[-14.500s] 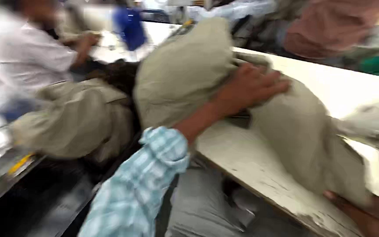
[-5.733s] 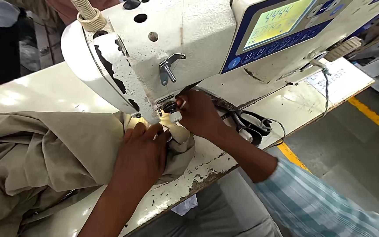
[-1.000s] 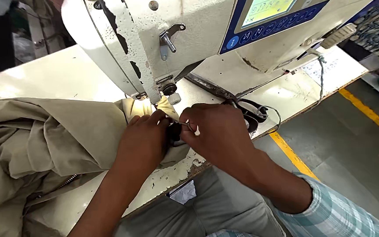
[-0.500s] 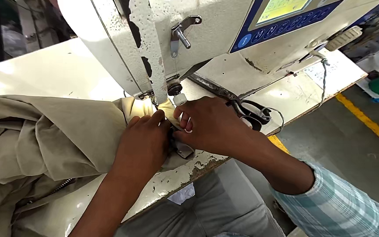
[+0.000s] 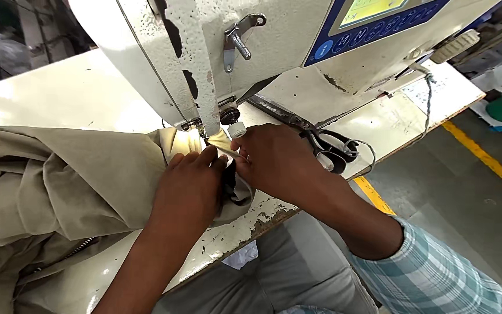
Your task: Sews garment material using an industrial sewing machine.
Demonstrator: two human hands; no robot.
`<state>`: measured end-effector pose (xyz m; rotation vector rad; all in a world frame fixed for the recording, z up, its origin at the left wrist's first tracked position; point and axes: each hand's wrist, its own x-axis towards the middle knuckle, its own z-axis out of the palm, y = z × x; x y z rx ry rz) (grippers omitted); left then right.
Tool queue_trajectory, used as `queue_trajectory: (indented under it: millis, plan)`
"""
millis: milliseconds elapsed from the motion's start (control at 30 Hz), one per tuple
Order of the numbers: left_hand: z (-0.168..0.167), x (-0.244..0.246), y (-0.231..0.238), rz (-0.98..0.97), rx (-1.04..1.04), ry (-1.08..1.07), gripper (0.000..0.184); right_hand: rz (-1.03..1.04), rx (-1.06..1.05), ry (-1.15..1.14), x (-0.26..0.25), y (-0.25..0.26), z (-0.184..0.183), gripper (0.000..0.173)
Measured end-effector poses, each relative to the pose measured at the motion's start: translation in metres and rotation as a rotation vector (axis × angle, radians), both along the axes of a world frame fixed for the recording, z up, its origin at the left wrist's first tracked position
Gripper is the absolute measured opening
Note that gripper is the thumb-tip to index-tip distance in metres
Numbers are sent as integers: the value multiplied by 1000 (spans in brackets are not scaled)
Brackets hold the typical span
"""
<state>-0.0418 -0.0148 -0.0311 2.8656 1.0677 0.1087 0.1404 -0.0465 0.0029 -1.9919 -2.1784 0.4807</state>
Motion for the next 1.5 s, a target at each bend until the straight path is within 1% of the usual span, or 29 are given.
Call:
queue_trajectory:
  millis: [133,200,267,333,400,433,467,533,667,800,900,967,1033,1100,1167,1267,1333,1367,1400,1433,1467,1500]
  plan:
    - [1,2,-2,13,19,-12,19,33,-44,12,-3,1,2,12]
    - [3,2,-4,25,9,-27,22,3,61,94,-3,1,-3,6]
    - [2,0,-5,12,19,-42,20,8,134,201,-6,-3,-8,5]
    - [0,-2,-4,-11,29,-43,16,76,67,260,-4,-7,-9,13]
    - [-1,-3,-3,-24,32,-40,16,139,-54,326,12,-2,-9,26]
    - [-1,-3,-2,-29,36,-42,16,126,-90,373,20,3,-10,31]
    - [-1,-3,-2,-28,38,-39,16,78,-74,422,26,10,-13,32]
    - [1,-2,-2,-28,28,-49,16,-29,32,474,30,27,-24,26]
    - [0,-3,-3,-18,14,-62,17,-68,110,544,20,59,-37,15]
    - [-1,-4,-2,-2,-10,-75,21,-155,260,604,10,63,-57,17]
    - [1,-3,-4,18,-23,-73,21,-201,303,585,6,62,-63,15]
    - [1,-2,-6,27,5,-69,26,-198,304,560,5,58,-58,14]
    - [0,-2,-6,25,23,-74,27,-178,296,560,6,45,-48,16]
    - [-2,-2,-5,35,18,-83,26,-177,221,573,9,27,-39,19]
    - [-5,-3,-4,40,12,-91,24,-187,127,537,15,9,-36,24]
    - [-8,-2,-1,35,24,-118,26,-191,85,509,26,2,-32,20]
    - [-9,-1,-1,41,17,-133,24,-152,36,506,28,-2,-23,26]
    - [-9,-1,-1,47,15,-137,23,-127,-16,493,25,-6,-18,34]
    - [-10,0,-2,52,11,-145,26,-103,-72,465,20,-12,-13,41]
    - [-11,0,-2,49,17,-152,28,-86,-94,440,14,-17,-10,44]
    - [-12,0,-2,42,29,-156,28,-84,-84,401,10,-19,-11,43]
    - [-14,1,-1,39,42,-154,30,-97,-33,363,7,-20,-16,39]
